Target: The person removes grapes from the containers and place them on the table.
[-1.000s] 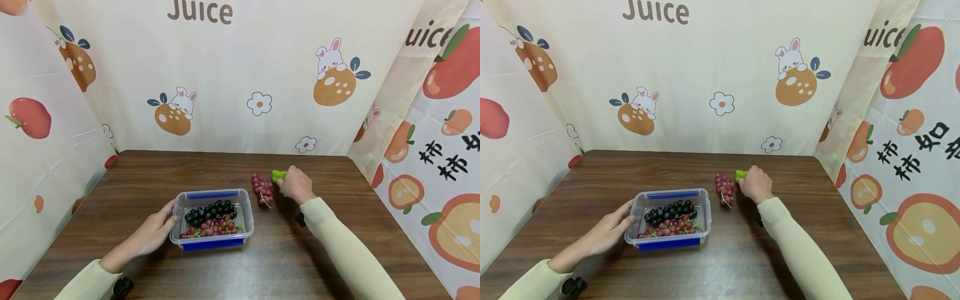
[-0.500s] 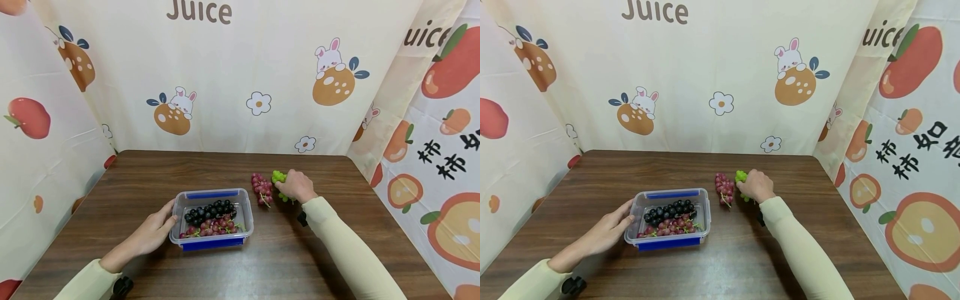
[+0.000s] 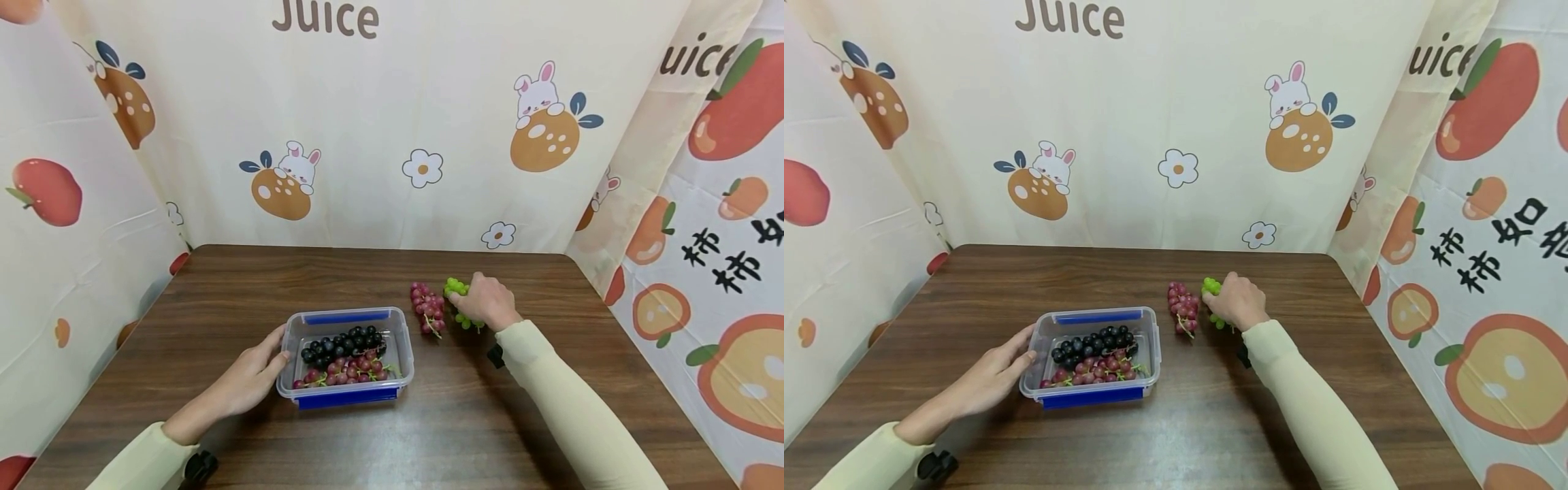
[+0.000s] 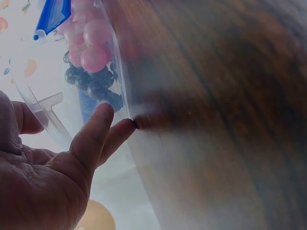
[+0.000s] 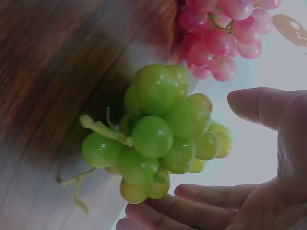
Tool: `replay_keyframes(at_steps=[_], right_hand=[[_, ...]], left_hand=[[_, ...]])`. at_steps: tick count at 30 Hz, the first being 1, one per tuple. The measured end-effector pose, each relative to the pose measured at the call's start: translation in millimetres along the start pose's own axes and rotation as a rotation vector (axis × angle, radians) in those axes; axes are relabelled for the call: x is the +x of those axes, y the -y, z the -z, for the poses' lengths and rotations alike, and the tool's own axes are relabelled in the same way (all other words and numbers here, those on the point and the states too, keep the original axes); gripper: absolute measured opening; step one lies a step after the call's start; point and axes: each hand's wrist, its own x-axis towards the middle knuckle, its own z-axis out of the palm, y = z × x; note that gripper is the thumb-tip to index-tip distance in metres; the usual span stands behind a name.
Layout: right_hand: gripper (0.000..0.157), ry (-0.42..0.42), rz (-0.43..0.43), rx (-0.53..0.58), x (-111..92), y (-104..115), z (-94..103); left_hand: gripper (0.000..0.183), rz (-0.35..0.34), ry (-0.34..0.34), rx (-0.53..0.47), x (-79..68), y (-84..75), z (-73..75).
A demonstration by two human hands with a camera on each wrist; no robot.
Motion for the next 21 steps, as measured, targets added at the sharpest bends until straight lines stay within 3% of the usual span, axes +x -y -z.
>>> replay_keyframes(at_steps=[12,21], right_hand=[[0.07,-0.124,0.061,0.018,-10.6,10.7,7.3],[0.077,-0.147,0.104,0.058,-20.7,22.1,13.5]], left_hand=[[0.054,0.005,0.011,-0.008,-0.4,1.1,-0.1],[0.054,0.005,0.007,0.001,0.1,1.7,-0.2]])
